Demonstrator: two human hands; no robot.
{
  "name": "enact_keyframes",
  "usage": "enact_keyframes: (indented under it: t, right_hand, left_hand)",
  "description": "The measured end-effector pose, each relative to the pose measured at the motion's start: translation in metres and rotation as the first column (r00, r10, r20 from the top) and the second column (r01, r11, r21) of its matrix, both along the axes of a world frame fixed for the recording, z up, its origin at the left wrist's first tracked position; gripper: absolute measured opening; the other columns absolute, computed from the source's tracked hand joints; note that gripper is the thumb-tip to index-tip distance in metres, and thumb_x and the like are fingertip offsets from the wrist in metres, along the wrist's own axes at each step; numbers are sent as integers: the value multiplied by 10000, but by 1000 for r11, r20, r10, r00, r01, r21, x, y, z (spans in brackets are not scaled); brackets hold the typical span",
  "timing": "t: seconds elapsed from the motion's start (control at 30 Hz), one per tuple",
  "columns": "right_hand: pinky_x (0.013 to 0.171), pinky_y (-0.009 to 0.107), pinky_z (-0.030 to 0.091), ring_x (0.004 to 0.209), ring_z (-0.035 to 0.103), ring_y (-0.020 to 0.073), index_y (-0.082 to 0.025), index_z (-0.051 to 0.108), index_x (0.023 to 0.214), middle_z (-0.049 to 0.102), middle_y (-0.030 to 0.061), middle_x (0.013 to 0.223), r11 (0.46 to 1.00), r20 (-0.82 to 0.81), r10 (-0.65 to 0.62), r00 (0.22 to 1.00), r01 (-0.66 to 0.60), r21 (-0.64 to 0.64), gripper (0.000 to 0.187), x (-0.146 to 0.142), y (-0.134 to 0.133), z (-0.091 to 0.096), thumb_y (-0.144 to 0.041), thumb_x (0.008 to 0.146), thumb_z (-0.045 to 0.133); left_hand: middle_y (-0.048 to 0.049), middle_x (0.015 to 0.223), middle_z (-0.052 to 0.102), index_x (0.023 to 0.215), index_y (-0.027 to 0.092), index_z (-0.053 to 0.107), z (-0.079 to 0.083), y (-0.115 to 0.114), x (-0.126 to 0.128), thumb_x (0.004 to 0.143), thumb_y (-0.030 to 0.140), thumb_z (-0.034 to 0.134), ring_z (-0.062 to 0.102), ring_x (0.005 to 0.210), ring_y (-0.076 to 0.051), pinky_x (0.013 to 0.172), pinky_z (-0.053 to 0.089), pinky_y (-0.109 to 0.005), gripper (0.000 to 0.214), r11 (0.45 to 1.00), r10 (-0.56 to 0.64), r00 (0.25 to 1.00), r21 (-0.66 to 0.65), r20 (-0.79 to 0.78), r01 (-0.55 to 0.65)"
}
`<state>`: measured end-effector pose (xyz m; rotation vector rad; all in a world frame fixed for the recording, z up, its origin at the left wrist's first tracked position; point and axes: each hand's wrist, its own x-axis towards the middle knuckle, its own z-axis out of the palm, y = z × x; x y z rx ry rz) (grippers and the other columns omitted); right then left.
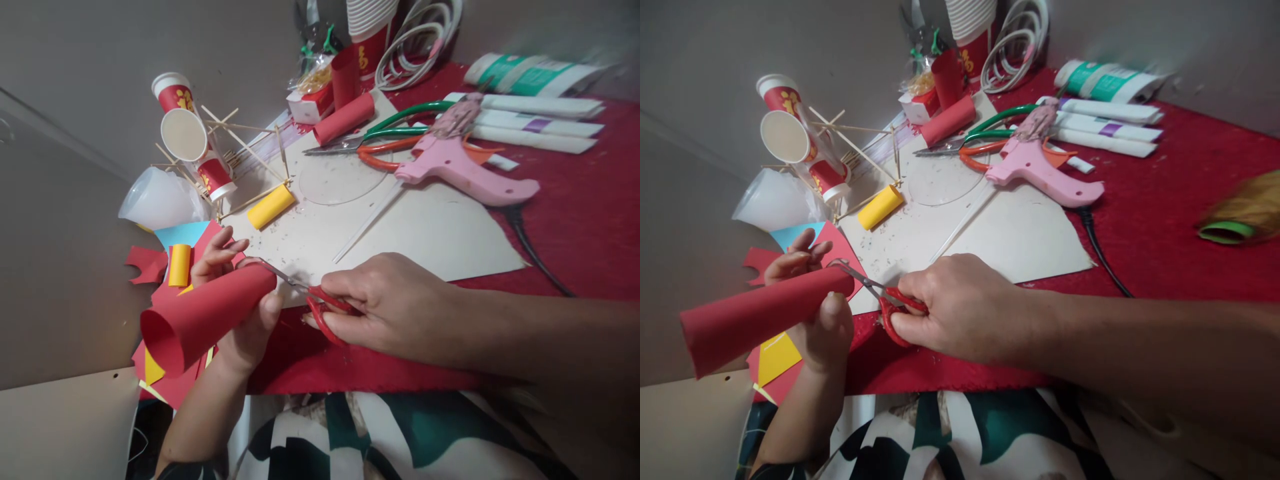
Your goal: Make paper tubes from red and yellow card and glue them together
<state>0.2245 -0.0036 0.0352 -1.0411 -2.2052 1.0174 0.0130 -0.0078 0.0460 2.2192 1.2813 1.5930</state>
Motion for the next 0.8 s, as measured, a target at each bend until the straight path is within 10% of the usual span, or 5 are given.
enact_keyframes:
  t: [0.4, 0.8]
  right_hand:
    - [545, 277, 204, 497, 348, 103, -202, 580, 671, 492, -24, 528, 999, 64, -43, 997, 42, 18, 332, 2, -1, -2, -450, 871, 486]
    - [565, 289, 168, 501, 347, 103, -204, 558, 680, 501, -17, 535, 999, 83, -44, 996, 42, 27, 334, -1, -1, -1, -452, 884, 464]
  left_hand:
    - [-43, 964, 632, 1139, 240, 567, 3, 2, 4, 817, 261, 788, 603, 1216, -276, 1050, 509, -531, 392, 998, -8, 1000, 66, 9, 8]
    - [-22, 1126, 586, 1212, 290, 538, 0, 5, -6, 806, 245, 799, 572, 1276, -247, 1124, 475, -485, 485, 993, -98, 995, 70, 11, 97]
